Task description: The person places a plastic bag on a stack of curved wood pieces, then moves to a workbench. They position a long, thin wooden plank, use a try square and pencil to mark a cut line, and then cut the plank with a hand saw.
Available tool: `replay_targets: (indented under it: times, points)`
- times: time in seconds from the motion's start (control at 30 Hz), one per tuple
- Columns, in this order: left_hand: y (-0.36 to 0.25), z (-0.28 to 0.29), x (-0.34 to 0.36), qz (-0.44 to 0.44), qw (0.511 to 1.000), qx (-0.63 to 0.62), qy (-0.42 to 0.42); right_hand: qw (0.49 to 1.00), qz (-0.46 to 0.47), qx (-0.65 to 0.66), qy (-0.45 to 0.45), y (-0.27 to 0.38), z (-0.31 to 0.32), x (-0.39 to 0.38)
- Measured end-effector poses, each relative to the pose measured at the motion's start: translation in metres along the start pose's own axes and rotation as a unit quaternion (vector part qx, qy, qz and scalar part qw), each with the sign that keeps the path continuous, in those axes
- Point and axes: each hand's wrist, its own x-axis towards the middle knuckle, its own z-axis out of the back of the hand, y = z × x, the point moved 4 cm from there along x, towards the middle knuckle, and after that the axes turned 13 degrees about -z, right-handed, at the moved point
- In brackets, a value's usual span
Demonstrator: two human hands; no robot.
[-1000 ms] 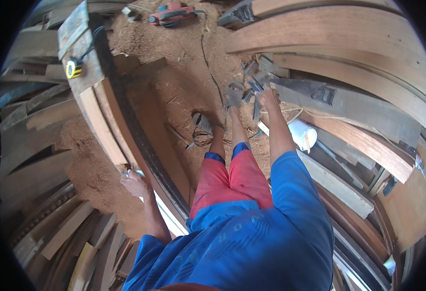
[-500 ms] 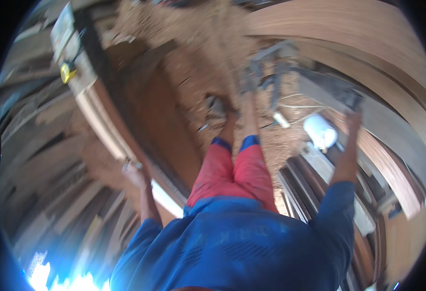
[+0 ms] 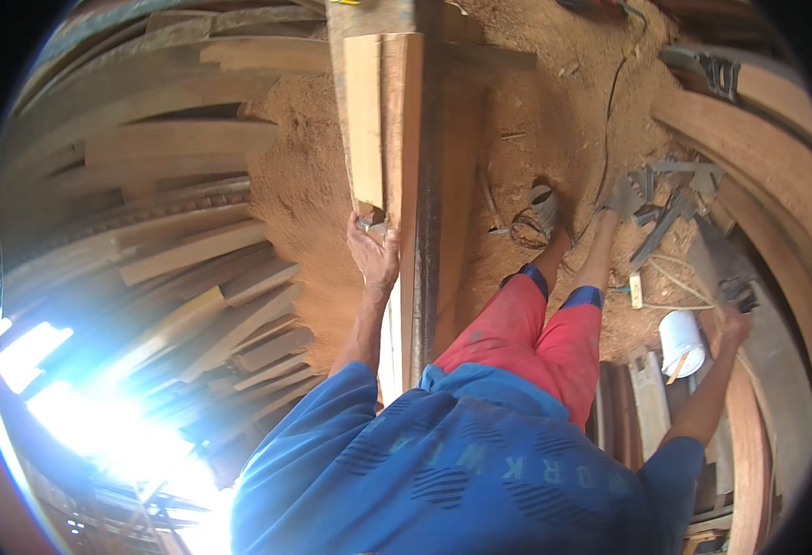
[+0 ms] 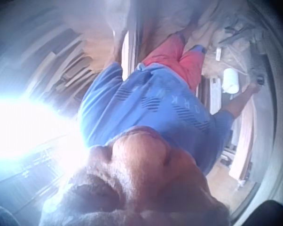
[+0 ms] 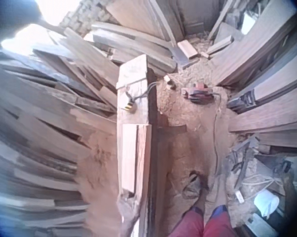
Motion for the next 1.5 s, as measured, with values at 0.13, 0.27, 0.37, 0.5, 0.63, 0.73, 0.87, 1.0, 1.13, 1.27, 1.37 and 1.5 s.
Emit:
replay_targets:
  times: [0.13, 0.27, 0.37, 0.5, 0.63, 0.73, 0.87, 1.0, 1.13, 1.27, 1.37, 1.5]
  points:
    - [-0.001, 0.020, 0.006, -0.127, 0.991, 0.010, 0.043, 0.888, -0.098, 0.353, 0.277, 0.013, -0.021, -0.054]
    - [-0.015, 0.024, 0.020, -0.085, 0.991, 0.029, 0.099, 0.869, -0.193, 0.378, 0.256, 0.124, 0.014, -0.214]
    - [-0.007, 0.018, 0.018, -0.064, 0.994, -0.053, 0.077, 0.949, -0.108, 0.176, 0.239, 0.185, 0.084, -0.295]
    - [-0.010, 0.031, 0.025, -0.003, 0.987, -0.113, 0.117, 0.971, 0.073, -0.061, 0.218, 0.224, 0.103, -0.303]
    - [-0.003, 0.038, 0.024, 0.024, 0.978, -0.178, 0.104, 0.971, 0.082, -0.057, 0.216, 0.320, 0.187, -0.438]
    - [0.006, 0.043, 0.024, 0.057, 0.979, -0.168, 0.099, 0.960, 0.135, 0.027, 0.245, 0.339, 0.210, -0.455]
    - [0.030, 0.035, 0.032, 0.086, 0.983, -0.136, 0.090, 0.893, 0.078, 0.247, 0.368, 0.352, 0.239, -0.466]
    - [0.037, 0.031, 0.023, 0.054, 0.989, -0.137, 0.030, 0.722, 0.118, 0.434, 0.526, 0.375, 0.277, -0.525]
    - [0.045, 0.023, 0.012, 0.054, 0.978, -0.195, -0.048, 0.669, 0.027, 0.533, 0.517, 0.380, 0.278, -0.512]
    - [0.057, 0.003, 0.022, 0.138, 0.956, -0.242, -0.094, 0.619, 0.009, 0.583, 0.527, 0.403, 0.273, -0.470]
    - [0.055, 0.008, 0.025, 0.187, 0.947, -0.241, -0.105, 0.681, 0.195, 0.565, 0.422, 0.429, 0.304, -0.538]
    - [0.053, 0.012, 0.045, 0.201, 0.929, -0.267, -0.161, 0.770, 0.490, 0.370, 0.174, 0.440, 0.343, -0.584]
